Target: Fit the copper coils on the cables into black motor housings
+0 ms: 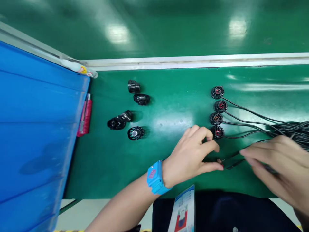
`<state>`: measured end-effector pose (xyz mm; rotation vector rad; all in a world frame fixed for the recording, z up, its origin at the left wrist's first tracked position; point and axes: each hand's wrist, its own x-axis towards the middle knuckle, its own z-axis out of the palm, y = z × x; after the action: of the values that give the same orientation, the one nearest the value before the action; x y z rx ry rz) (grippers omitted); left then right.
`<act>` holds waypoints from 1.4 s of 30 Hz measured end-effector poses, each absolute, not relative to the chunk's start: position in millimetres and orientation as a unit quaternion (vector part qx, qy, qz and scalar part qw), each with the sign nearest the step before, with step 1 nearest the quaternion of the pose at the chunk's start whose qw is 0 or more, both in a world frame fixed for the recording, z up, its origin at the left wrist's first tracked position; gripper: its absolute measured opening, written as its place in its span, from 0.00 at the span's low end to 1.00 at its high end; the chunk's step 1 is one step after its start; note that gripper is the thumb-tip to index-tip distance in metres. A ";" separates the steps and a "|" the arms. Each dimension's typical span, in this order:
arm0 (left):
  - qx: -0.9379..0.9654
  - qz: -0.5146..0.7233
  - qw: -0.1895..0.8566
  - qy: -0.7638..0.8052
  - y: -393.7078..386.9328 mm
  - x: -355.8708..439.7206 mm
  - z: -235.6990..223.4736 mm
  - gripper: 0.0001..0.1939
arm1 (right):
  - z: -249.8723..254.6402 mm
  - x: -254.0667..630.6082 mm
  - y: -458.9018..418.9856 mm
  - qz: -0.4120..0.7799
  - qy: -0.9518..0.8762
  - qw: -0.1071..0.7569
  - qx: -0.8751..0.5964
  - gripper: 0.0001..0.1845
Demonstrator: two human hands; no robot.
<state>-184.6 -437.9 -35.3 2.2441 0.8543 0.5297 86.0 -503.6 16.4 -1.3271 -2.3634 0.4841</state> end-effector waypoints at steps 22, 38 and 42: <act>0.353 0.289 0.837 0.300 -451.6 -150.8 -27.1 0.13 | 3.5 80.6 -499.5 0.164 -0.819 0.275 -0.476 0.13; 0.565 0.403 0.627 0.353 -463.7 -152.5 -24.0 0.09 | 4.4 64.6 -527.1 0.052 -0.808 0.302 -0.503 0.19; 0.543 0.404 0.653 0.341 -464.1 -152.2 -24.6 0.09 | 6.3 62.0 -523.0 0.044 -0.808 0.307 -0.501 0.17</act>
<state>-152.2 -464.1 -24.6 1.2318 0.7734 0.9169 62.0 -523.0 6.3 -1.3263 -2.1371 0.1153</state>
